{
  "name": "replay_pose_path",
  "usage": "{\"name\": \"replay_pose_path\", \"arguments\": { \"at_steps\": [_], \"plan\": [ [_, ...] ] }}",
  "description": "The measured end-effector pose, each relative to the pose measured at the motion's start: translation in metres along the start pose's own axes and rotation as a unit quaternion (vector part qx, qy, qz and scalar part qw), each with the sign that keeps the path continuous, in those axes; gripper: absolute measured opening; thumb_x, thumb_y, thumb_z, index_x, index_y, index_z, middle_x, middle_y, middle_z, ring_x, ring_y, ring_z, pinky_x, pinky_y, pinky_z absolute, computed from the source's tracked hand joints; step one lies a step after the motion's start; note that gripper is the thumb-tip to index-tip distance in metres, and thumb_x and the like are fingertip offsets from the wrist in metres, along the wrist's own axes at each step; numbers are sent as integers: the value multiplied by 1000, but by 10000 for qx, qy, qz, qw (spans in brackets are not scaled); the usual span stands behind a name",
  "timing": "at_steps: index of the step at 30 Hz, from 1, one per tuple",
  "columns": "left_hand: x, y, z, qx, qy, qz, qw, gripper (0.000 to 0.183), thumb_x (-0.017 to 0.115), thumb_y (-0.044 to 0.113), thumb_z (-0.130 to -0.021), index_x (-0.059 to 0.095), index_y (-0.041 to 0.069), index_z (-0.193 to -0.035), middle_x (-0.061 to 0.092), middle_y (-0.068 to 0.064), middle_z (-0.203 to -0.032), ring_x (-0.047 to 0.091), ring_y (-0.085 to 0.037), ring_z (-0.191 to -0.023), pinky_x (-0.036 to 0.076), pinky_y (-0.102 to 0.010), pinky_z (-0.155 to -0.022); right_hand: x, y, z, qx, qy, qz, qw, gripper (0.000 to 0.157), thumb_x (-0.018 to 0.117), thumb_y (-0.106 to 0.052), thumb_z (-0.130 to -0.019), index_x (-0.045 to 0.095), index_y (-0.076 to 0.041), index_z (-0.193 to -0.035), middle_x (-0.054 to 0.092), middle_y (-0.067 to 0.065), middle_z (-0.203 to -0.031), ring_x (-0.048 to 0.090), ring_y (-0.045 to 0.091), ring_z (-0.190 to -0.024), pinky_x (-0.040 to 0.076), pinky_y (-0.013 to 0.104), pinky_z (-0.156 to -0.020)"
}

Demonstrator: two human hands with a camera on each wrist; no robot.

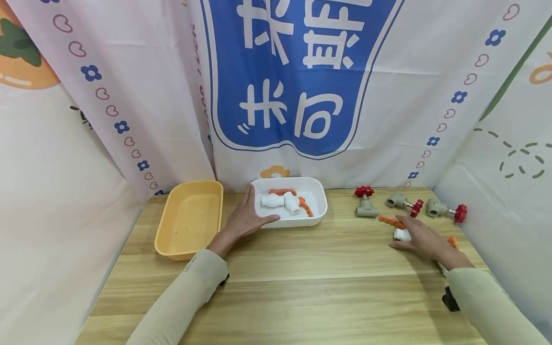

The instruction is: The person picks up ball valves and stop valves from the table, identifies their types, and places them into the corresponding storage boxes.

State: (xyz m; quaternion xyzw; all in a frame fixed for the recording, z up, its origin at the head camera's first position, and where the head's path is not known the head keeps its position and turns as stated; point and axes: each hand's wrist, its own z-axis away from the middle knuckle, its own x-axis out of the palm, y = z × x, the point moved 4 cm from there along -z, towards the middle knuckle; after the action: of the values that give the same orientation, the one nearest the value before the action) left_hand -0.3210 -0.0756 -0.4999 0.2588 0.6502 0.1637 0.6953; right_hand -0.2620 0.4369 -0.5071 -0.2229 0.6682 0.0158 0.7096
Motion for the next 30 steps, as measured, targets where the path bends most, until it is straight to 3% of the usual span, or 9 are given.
{"name": "replay_pose_path", "arguments": {
  "at_steps": [18,22,28,30],
  "plan": [
    [1,-1,-1,-10,5,44,10000,139,74,79,-79,-4,8,-170,-5,-9,-179,15,-36,-163,24,-55,-130,4,-2,-4,133,-55,-233,9996,87,76,-40,-99,39,18,-152,44,46,-149,46,66,-131,41,77,-104],
    [1,0,0,10,7,24,10000,139,74,79,-80,-3,8,-170,-5,-9,-179,15,-37,-163,24,-55,-130,4,-2,-5,129,49,-204,9997,83,77,-36,-99,40,18,-150,49,48,-142,56,63,-122,49,72,-96],
    [1,-1,-1,15,23,25,10000,138,74,79,-79,-2,8,-171,-4,-9,-180,16,-37,-163,24,-55,-129,0,-2,-6,168,187,-164,9995,72,80,-30,-97,46,17,-141,62,43,-123,67,45,-97,57,61,-81],
    [1,-1,-1,18,31,15,10000,138,73,80,-79,-2,8,-171,-3,-9,-180,17,-37,-163,25,-55,-129,-1,-3,-8,163,224,-198,9994,71,80,-27,-96,46,16,-140,62,42,-123,67,46,-98,56,64,-84]
  ]
}}
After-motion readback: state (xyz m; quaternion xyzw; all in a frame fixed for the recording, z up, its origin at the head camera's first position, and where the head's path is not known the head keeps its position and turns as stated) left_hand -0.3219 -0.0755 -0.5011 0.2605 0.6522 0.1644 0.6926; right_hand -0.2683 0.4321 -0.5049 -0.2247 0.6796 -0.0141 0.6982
